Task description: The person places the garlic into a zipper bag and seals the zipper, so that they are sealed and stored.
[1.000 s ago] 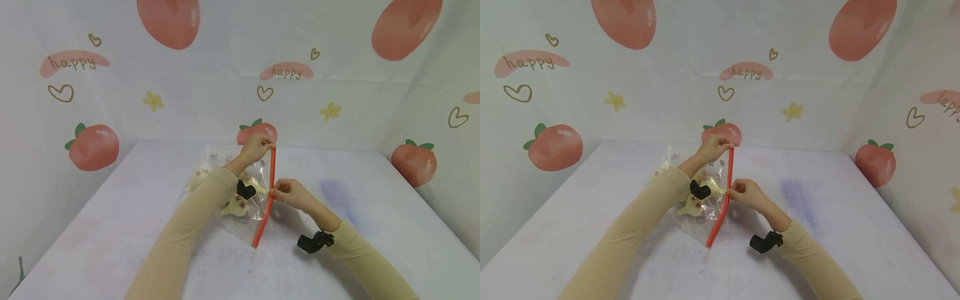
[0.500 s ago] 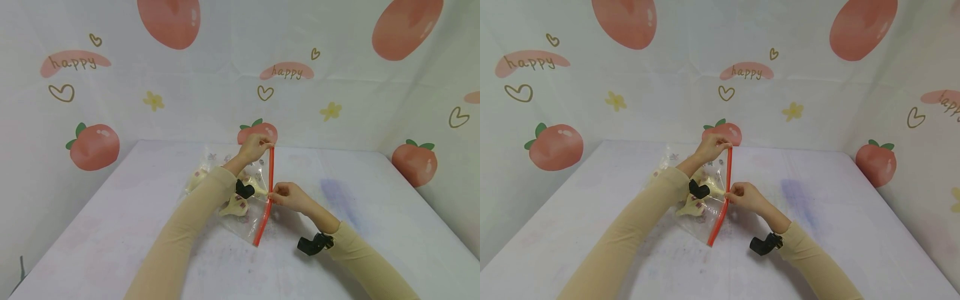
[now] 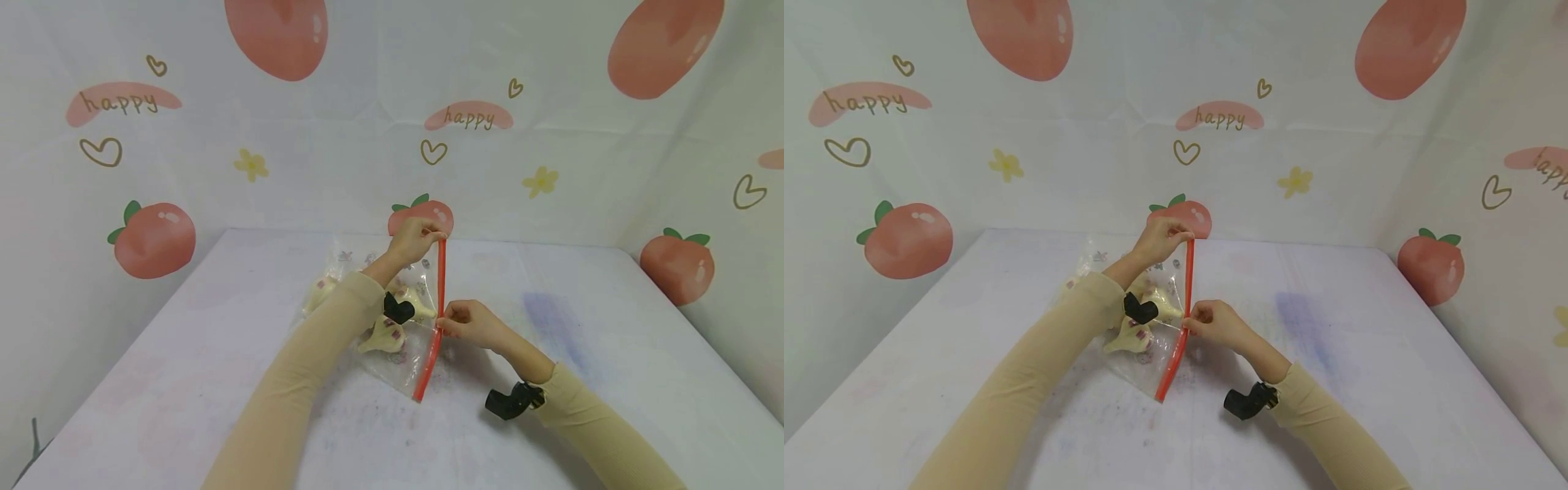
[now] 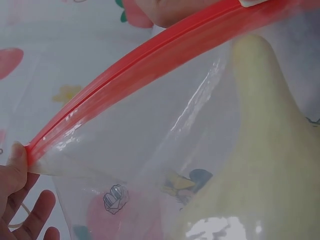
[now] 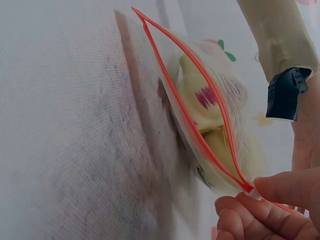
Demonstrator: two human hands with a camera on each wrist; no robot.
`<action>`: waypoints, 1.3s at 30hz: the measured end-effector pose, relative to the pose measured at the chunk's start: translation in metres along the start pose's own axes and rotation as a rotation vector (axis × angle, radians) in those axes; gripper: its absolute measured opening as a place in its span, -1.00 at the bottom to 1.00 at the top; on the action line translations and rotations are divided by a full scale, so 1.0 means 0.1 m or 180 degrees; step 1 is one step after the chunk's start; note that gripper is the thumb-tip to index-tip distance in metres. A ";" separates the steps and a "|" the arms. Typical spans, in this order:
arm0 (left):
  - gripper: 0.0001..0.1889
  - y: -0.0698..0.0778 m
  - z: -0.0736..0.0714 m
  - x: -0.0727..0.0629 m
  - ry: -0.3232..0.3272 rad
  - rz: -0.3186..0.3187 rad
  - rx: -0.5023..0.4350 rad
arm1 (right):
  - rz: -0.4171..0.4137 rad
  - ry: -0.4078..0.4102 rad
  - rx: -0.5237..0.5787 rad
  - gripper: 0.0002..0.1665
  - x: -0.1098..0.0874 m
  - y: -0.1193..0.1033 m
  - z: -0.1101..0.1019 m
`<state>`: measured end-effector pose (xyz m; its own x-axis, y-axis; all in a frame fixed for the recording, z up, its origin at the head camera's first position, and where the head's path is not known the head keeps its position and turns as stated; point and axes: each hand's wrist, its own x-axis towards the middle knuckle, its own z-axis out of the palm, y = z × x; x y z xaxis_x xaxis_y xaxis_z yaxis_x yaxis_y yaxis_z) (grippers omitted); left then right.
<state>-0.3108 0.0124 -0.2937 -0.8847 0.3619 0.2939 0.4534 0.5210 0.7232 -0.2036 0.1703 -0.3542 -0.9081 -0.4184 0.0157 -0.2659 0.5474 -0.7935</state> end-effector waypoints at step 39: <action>-0.78 -0.07 -0.14 0.03 0.0275 -0.0132 0.0110 | -0.0108 -0.0601 0.0022 -0.73 -0.06 -0.03 0.16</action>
<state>-0.3186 -0.0010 -0.2895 -0.9081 0.2723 0.3182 0.4185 0.5610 0.7143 -0.1921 0.1591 -0.3617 -0.8217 -0.5654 -0.0715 -0.2925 0.5260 -0.7986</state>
